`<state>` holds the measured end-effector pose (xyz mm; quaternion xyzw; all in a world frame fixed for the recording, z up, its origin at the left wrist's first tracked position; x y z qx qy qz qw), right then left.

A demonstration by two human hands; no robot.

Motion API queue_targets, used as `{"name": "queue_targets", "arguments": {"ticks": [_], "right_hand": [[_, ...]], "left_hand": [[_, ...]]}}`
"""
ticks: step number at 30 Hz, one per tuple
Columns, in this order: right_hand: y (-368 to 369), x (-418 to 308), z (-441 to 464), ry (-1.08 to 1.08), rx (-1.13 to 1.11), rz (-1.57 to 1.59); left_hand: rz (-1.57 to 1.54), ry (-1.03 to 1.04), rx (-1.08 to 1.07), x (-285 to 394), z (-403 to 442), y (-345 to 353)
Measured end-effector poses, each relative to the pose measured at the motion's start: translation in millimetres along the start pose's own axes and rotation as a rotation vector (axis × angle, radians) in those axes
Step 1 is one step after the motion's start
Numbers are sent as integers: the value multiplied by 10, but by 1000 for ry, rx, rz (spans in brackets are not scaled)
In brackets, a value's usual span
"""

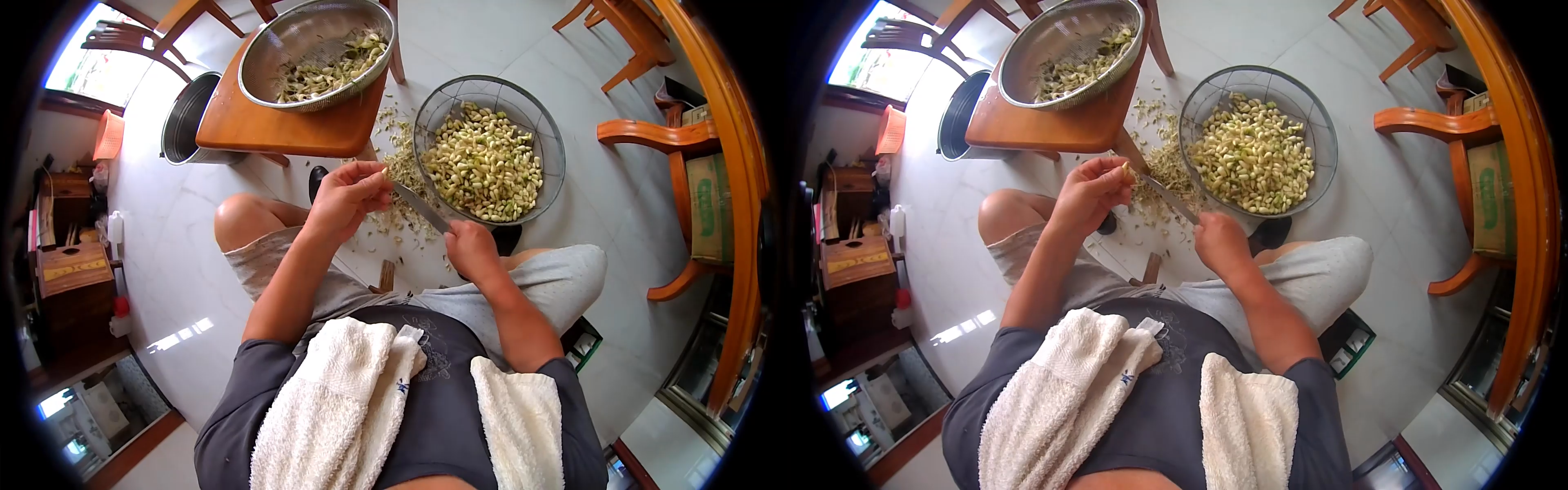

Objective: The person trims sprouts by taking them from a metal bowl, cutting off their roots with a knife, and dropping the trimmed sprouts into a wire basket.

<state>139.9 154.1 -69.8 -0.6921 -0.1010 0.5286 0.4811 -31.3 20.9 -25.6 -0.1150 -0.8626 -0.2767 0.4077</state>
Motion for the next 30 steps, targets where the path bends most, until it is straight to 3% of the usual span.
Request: {"name": "queue_targets", "arguments": {"ticks": [4,10,16,19,30], "right_hand": [[-93,-75,40,100,16,83],[-209,-137,82,181,63,275],[-324,-187,68,88,171,360],[-488,-367,54,-68,274,385],[-478,-546,11,-275,323,173]], "left_hand": [[-207,-159,-130,-89,1,-29],[-298,-185,-82,-190,60,-80],[-356,-103,-145,-204,120,-84],[-324,-105,-151,-204,121,-82],[-233,-73,-136,-338,124,-41]]}}
Point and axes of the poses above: each hand's wrist, its own z-axis towards the middle knuckle, its own y-axis out of the palm, x = y × z, the point moved 6 cm from there along z, towards the middle knuckle, and after that the axes turned 12 degrees about x, right-handed, at the moved point
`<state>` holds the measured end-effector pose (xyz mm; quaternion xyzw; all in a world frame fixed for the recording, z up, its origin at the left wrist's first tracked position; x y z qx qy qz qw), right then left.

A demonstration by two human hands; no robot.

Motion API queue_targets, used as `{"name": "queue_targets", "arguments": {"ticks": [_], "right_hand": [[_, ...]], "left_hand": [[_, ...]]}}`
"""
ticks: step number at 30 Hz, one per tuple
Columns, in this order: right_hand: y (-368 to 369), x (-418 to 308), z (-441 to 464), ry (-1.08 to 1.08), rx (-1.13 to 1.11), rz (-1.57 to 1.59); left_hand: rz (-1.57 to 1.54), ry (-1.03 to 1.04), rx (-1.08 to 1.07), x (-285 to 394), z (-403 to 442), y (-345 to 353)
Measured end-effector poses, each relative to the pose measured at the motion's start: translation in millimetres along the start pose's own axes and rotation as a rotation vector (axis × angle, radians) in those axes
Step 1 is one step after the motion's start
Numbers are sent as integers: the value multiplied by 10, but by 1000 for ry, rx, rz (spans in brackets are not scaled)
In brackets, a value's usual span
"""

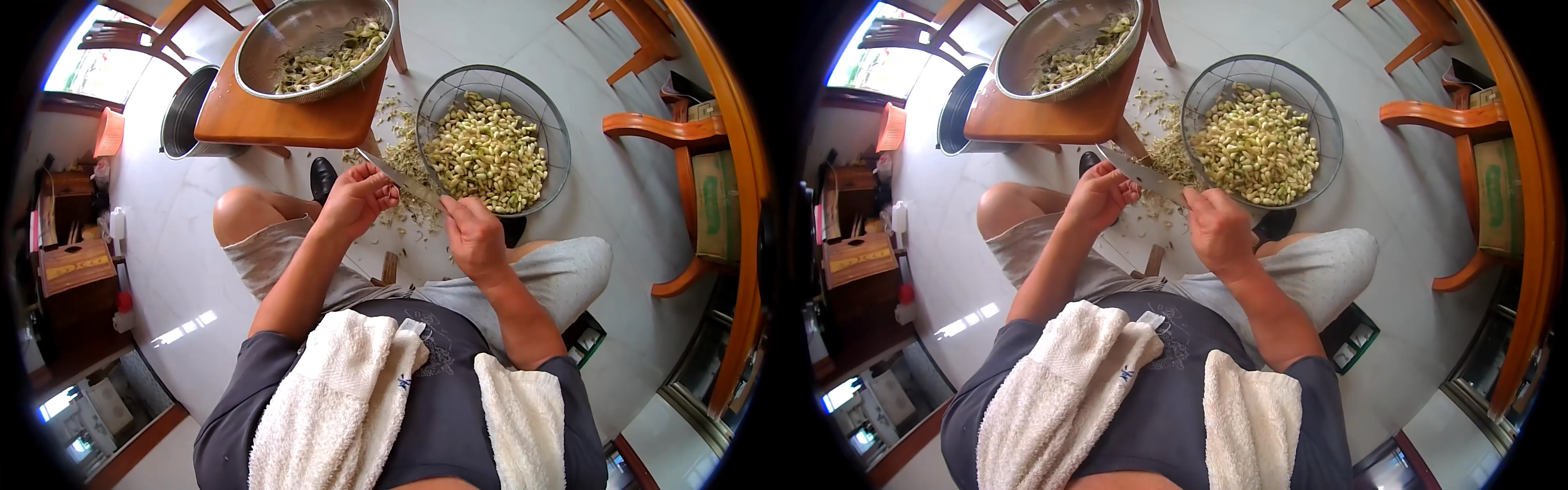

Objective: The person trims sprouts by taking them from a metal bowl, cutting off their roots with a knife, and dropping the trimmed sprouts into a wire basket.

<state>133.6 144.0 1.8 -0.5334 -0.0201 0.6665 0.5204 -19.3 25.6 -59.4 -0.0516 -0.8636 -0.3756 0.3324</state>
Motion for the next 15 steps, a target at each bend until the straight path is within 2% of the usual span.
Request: {"name": "queue_targets", "arguments": {"ticks": [15], "right_hand": [[62,-75,-31,-84,38,-103]], "left_hand": [[-49,52,72,-7,-47,-10]]}}
Point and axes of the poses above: each hand's wrist, its own z-axis towards the middle knuckle, its own y-axis out of the palm, x = y × z, the point moved 6 cm from there along z, towards the middle knuckle, and after that the axes turned 12 degrees about x, right-handed, at the moved point
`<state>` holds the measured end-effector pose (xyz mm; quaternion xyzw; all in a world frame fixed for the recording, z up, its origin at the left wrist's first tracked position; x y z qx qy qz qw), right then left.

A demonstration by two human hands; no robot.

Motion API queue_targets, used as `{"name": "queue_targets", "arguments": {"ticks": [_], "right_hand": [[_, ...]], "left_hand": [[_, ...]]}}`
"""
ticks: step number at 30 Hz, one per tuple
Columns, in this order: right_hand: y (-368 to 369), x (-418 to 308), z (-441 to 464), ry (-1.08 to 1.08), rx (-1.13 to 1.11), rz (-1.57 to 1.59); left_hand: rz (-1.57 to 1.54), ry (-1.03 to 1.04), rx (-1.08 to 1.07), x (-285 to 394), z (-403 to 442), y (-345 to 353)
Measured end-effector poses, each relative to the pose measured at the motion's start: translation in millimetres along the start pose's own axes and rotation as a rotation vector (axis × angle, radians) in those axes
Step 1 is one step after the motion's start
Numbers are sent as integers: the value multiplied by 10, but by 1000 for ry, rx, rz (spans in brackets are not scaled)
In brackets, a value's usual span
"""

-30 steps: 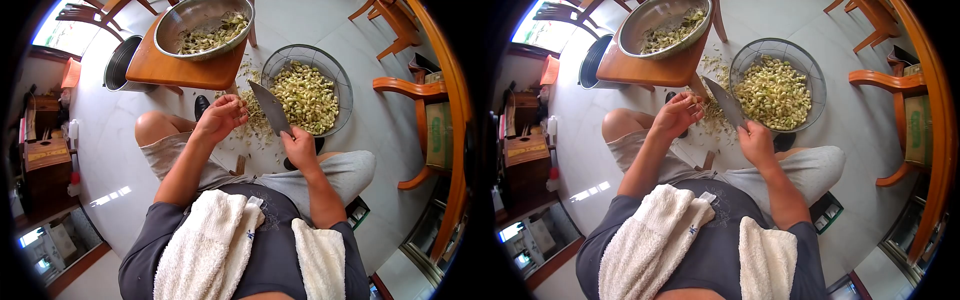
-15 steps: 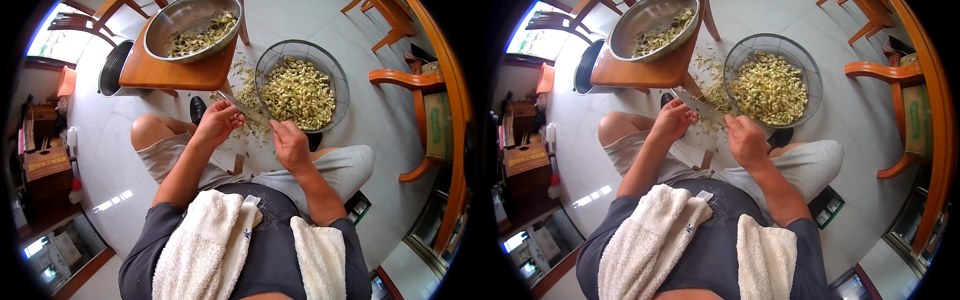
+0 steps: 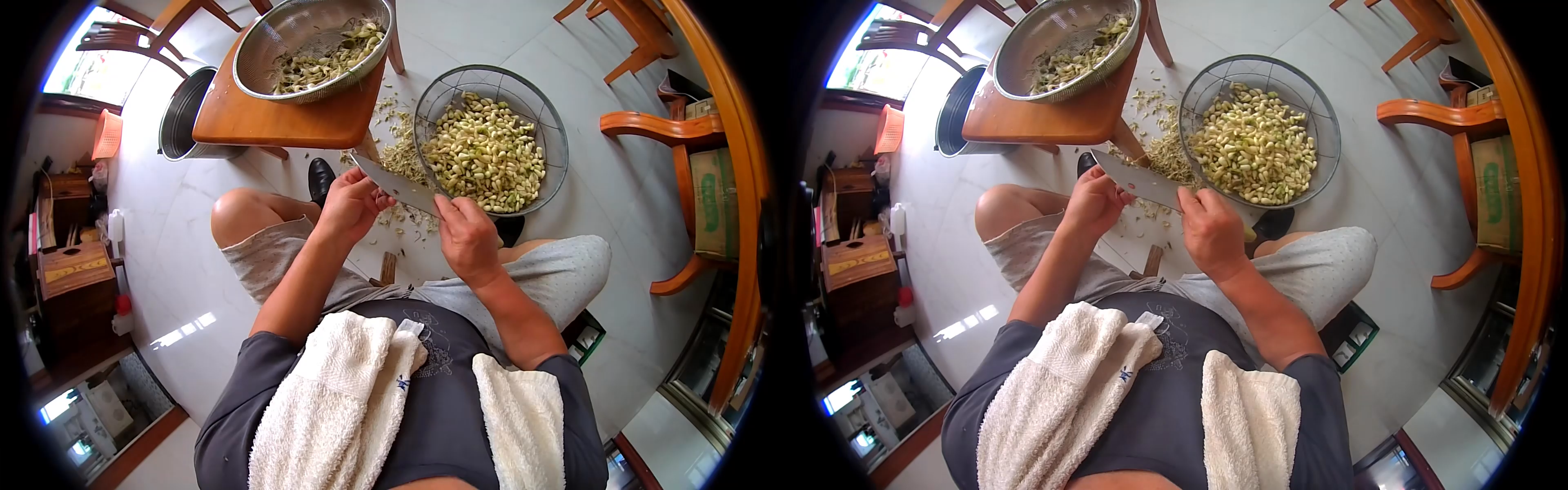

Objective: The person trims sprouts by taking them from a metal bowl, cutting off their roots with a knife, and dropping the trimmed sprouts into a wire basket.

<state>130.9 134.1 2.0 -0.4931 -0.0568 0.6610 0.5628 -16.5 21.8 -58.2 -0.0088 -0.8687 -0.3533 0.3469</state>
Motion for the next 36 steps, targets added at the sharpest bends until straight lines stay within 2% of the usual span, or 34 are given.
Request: {"name": "queue_targets", "arguments": {"ticks": [4,8,16,19,22,28,34,36], "right_hand": [[88,84,-21,53,-14,21],[231,424,-126,262,-109,22],[188,463,-80,412,-95,189],[192,436,-86,377,-104,210],[149,372,-58,395,-125,244],[71,331,-52,405,-86,309],[-44,187,1,340,-27,329],[-32,184,-9,349,-39,331]], "left_hand": [[-64,-41,0,-30,44,-80],[-172,-180,-70,-36,-31,15],[-166,-177,-131,35,-65,38],[-75,-171,-126,59,-33,-22],[-98,-134,-35,65,-8,-40],[-184,-88,-148,32,127,-178],[-64,63,151,41,80,-146],[-73,82,135,22,92,-150]]}}
Point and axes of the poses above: each hand's wrist, its own z-axis towards the middle knuckle, its own y-axis out of the palm, x = y × z, the point moved 6 cm from there along z, towards the middle knuckle, and after that the axes turned 12 degrees about x, right-handed, at the moved point
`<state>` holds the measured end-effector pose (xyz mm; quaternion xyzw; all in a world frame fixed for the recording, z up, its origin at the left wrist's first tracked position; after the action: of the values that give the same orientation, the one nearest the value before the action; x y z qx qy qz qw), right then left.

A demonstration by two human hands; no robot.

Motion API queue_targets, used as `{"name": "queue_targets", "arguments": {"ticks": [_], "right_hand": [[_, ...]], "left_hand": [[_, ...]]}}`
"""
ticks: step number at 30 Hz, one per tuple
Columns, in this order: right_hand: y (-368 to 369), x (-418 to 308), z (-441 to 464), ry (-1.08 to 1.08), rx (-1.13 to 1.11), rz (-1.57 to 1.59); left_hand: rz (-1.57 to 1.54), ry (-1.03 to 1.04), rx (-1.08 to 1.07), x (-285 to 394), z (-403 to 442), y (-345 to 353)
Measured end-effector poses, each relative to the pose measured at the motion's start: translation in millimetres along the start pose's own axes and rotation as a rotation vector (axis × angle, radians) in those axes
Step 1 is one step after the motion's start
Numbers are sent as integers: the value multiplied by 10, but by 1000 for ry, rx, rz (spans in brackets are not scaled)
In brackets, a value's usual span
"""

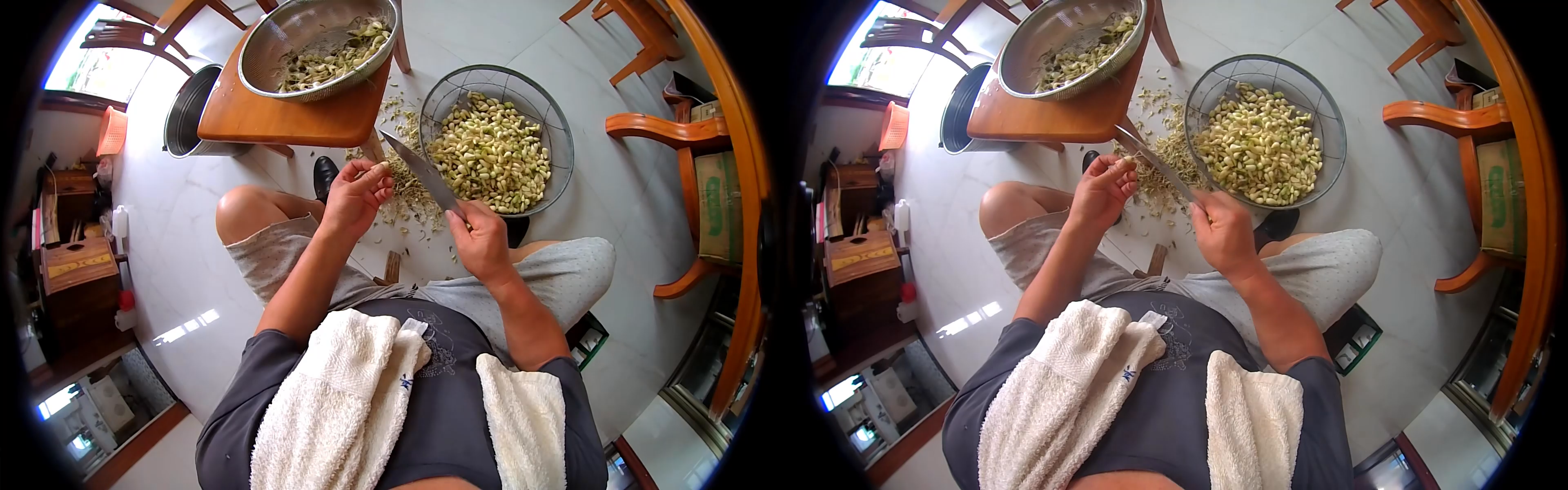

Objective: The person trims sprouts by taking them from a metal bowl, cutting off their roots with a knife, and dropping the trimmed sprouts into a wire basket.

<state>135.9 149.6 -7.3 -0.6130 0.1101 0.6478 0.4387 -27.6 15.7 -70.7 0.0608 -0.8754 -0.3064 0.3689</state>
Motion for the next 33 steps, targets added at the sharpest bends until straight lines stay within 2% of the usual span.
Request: {"name": "queue_targets", "arguments": {"ticks": [13,16,28,33], "right_hand": [[80,37,-52,-86,-22,-85],[85,16,-47,-50,-36,-112],[123,-79,-87,-244,-7,-286],[131,-100,-87,-262,-11,-307]], "left_hand": [[34,35,-8,-99,-9,30],[83,53,9,-96,-17,23],[32,110,26,-94,-43,39],[-26,101,-1,-107,-46,42]]}}
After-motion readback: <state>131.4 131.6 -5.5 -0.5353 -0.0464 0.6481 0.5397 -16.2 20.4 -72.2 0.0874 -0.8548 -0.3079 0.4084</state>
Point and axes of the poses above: each hand's wrist, its own z-axis towards the middle knuckle, its own y-axis out of the palm, x = y × z, the point moved 6 cm from there along z, towards the middle knuckle, and after that the axes turned 12 degrees about x, right-handed, at the moved point
